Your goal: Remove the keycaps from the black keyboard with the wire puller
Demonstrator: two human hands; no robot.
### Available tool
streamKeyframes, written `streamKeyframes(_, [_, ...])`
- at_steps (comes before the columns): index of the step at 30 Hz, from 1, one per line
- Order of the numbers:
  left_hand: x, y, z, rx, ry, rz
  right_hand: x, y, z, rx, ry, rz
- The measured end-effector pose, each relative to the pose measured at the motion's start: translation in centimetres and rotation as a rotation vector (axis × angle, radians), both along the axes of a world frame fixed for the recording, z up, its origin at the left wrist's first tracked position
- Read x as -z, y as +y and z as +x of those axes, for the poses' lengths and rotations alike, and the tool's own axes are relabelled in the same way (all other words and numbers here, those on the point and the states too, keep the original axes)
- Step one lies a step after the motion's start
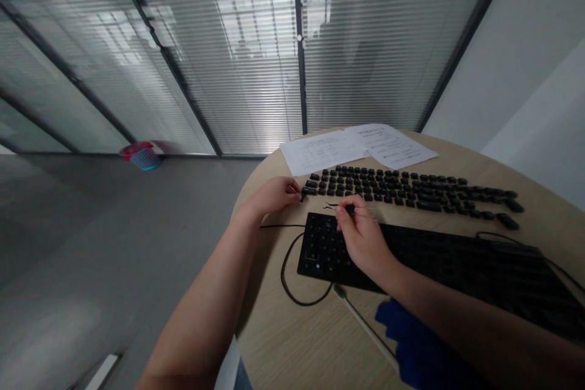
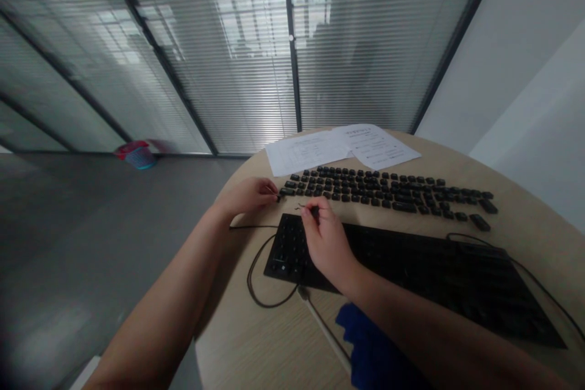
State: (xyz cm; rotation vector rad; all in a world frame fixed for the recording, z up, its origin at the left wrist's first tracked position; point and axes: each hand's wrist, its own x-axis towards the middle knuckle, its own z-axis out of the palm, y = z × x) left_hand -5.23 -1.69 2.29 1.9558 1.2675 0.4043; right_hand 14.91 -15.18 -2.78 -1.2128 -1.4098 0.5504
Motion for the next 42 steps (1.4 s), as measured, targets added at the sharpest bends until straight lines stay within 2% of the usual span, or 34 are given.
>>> streamKeyframes(6, [0.0, 0.3, -0.2, 0.019, 0.157, 0.096, 0.1, -0.1, 0.0, -0.035, 0.062, -0.04])
streamKeyframes(12, [0.2, 0.4, -0.2, 0.014, 0.232, 0.167, -0.1, -0.2, -0.1, -0.042, 0.058, -0.024])
streamKeyframes(25, [0.6, 0.4, -0.4, 0.001, 0.185, 0.098, -0.1, -0.2, 0.0, -0.065, 0.074, -0.06])
streamKeyframes(35, [0.1, 0.4, 0.0, -0.1, 0.252, 0.125, -0.2, -0.3, 0.0, -0.065, 0.084, -0.068])
streamKeyframes(42, [-0.3, -0.3, 0.3, -0.05, 0.293, 0.088, -0.4, -0.3, -0.1, -0.075, 0.084, -0.07])
